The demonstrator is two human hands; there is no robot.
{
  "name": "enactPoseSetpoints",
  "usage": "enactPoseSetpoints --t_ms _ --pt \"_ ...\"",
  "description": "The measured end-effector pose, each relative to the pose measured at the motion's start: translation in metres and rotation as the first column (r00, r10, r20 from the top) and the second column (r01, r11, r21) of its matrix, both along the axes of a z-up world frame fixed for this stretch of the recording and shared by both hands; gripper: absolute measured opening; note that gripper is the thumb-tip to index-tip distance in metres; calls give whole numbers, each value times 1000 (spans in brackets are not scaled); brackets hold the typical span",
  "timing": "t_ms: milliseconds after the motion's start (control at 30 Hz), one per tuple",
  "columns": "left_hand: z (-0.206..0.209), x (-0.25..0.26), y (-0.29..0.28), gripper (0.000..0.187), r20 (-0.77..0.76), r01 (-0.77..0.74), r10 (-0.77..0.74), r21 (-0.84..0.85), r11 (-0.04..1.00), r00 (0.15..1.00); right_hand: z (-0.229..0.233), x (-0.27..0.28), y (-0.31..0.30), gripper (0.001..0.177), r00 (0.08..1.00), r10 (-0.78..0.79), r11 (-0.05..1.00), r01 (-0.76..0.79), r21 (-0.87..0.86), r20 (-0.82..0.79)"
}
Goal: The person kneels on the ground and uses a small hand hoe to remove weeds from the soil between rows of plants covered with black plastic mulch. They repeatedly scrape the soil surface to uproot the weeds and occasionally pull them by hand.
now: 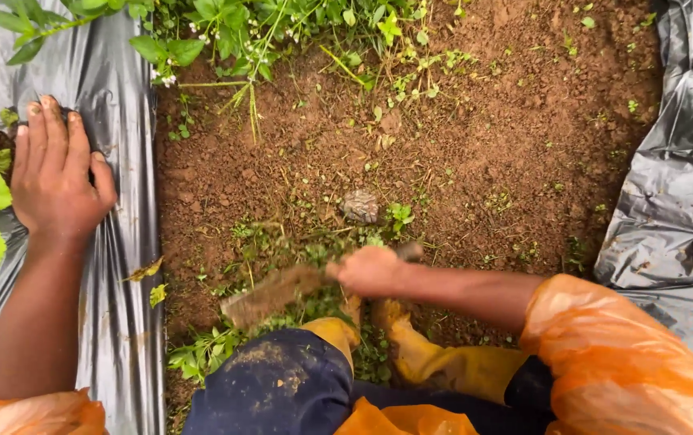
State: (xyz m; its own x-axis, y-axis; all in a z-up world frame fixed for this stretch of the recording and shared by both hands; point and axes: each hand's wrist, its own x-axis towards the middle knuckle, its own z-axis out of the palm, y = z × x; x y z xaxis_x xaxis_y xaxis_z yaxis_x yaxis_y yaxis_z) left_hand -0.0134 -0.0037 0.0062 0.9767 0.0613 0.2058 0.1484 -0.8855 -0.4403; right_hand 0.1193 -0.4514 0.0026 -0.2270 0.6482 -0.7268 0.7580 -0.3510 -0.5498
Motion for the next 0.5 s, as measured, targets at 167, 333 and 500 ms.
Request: enactPoseSetpoints --t_ms 167,333,500 --pt "5 6 -3 62 -133 -148 122 -208 967 984 32 87 1 23 850 -450 833 510 -215 272" --pt "5 2 0 54 20 16 -16 -18 1000 1000 -24 108 -46 18 760 -459 829 552 -85 459" --pt "9 5 -5 50 122 109 -110 11 994 986 -36 52 -44 31 801 -495 733 593 -332 337"
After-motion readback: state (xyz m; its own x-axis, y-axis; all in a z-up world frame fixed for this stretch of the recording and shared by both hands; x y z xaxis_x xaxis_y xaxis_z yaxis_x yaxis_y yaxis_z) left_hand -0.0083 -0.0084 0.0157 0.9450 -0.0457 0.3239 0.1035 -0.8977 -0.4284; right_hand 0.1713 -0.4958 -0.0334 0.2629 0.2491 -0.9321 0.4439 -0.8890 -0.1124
